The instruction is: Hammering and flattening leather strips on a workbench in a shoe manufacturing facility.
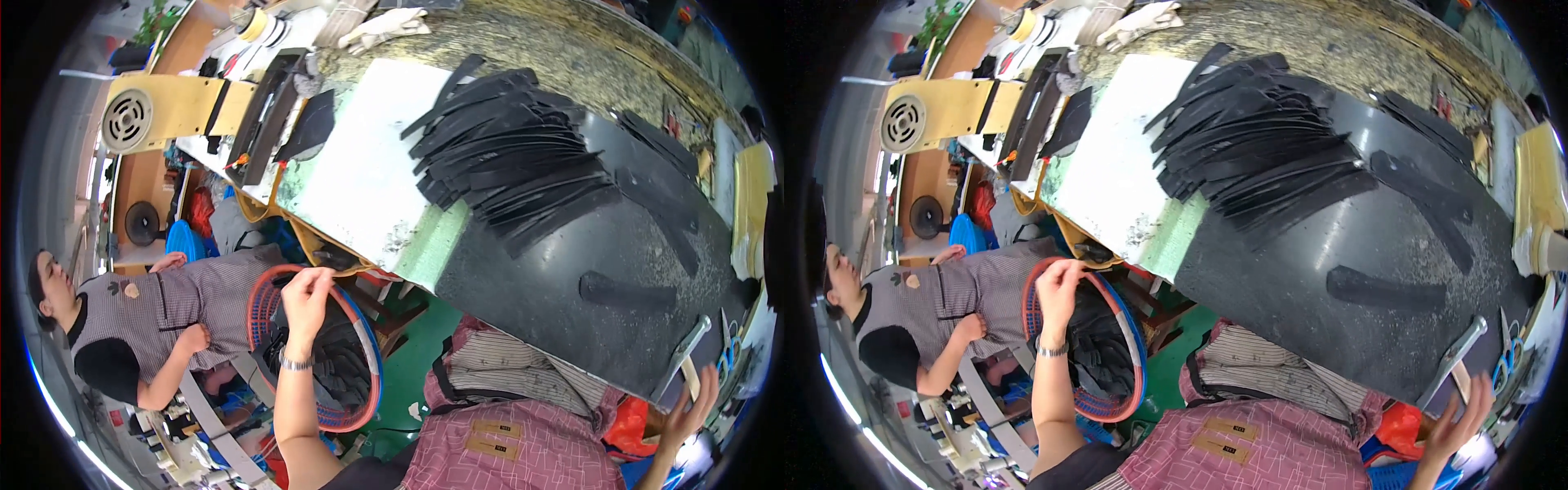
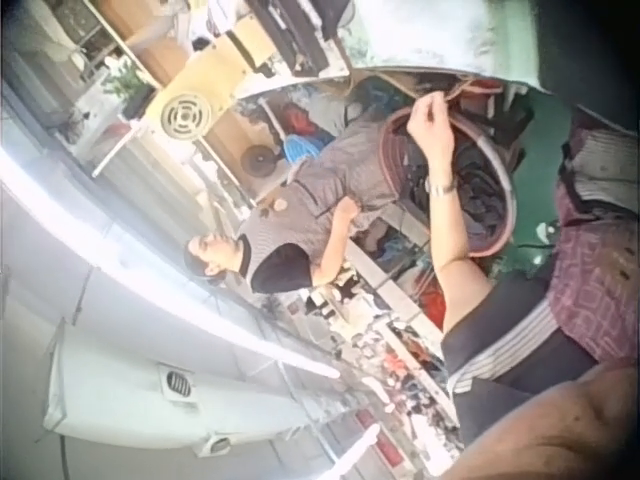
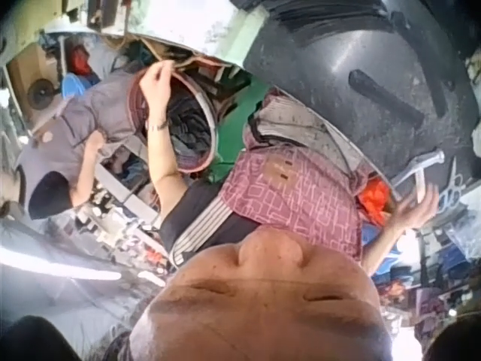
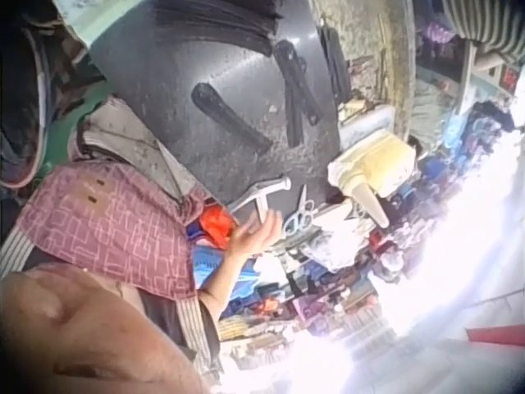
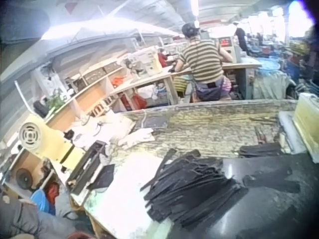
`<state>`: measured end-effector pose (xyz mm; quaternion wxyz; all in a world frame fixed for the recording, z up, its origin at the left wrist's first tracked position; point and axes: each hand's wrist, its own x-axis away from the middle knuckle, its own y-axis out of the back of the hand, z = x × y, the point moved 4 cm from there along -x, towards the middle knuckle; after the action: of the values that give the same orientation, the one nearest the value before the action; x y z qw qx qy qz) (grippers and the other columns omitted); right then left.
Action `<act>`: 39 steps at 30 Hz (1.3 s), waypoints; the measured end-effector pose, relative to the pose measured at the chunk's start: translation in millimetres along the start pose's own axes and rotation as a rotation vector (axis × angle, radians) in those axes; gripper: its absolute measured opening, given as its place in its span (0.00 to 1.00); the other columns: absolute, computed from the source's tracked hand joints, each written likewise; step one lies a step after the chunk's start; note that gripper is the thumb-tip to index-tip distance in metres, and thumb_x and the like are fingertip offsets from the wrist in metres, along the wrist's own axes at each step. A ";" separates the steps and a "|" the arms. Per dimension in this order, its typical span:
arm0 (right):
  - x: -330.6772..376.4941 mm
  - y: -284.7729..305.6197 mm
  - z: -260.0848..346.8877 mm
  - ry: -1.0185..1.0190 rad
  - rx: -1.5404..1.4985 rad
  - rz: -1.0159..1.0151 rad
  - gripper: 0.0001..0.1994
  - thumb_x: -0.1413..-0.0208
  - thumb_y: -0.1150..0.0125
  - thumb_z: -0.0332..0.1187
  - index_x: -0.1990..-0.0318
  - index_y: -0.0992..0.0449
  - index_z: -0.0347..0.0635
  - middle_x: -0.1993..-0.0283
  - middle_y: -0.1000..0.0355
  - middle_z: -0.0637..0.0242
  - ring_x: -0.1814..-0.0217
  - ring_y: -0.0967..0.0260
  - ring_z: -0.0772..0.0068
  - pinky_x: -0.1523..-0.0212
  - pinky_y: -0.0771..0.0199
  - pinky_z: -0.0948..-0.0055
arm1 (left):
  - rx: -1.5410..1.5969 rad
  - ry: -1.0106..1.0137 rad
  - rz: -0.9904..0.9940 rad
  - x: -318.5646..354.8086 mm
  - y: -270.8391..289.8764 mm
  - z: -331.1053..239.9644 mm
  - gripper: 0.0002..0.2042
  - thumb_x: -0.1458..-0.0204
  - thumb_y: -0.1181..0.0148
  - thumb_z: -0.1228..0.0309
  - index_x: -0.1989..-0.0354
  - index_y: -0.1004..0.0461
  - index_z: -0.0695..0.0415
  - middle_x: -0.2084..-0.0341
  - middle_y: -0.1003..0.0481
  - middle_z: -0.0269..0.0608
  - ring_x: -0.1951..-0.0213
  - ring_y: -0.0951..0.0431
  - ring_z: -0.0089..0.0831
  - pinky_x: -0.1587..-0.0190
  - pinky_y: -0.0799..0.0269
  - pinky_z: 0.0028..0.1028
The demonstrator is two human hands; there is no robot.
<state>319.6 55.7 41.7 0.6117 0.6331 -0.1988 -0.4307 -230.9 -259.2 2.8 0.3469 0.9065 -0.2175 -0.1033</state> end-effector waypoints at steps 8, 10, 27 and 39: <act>-29.3 -37.3 12.0 0.006 -0.213 0.269 0.24 0.61 0.38 0.22 0.51 0.32 0.36 0.52 0.34 0.51 0.50 0.36 0.48 0.49 0.35 0.58 | 0.041 -1.102 0.509 59.7 -168.9 -217.5 0.10 0.62 0.32 0.72 0.70 0.25 0.56 0.76 0.27 0.35 0.75 0.26 0.32 0.75 0.30 0.27; -40.8 -42.5 20.0 0.077 -0.226 0.215 0.19 0.61 0.39 0.22 0.57 0.32 0.35 0.57 0.32 0.53 0.57 0.34 0.50 0.57 0.32 0.59 | -0.047 -1.215 0.505 77.1 -220.7 -245.9 0.13 0.62 0.32 0.71 0.66 0.25 0.57 0.72 0.27 0.37 0.71 0.27 0.33 0.71 0.30 0.28; -43.8 6.7 19.6 0.194 -0.657 0.534 0.17 0.61 0.38 0.36 0.61 0.29 0.42 0.72 0.33 0.63 0.72 0.30 0.60 0.74 0.29 0.65 | -0.239 -0.961 1.182 123.0 -266.3 -269.1 0.13 0.56 0.36 0.72 0.62 0.31 0.57 0.78 0.30 0.40 0.76 0.27 0.38 0.74 0.32 0.35; -29.0 -12.5 56.4 0.358 -0.408 0.484 0.10 0.62 0.44 0.33 0.69 0.31 0.43 0.79 0.47 0.73 0.82 0.42 0.79 0.84 0.36 0.78 | 0.141 -1.280 1.188 133.0 -291.0 -271.2 0.15 0.59 0.40 0.74 0.60 0.24 0.60 0.69 0.28 0.35 0.69 0.29 0.30 0.70 0.33 0.29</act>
<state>255.7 46.4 45.4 0.8349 0.4979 -0.1424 -0.1866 72.3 30.6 1.9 0.0979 0.4305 -0.8126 -0.3805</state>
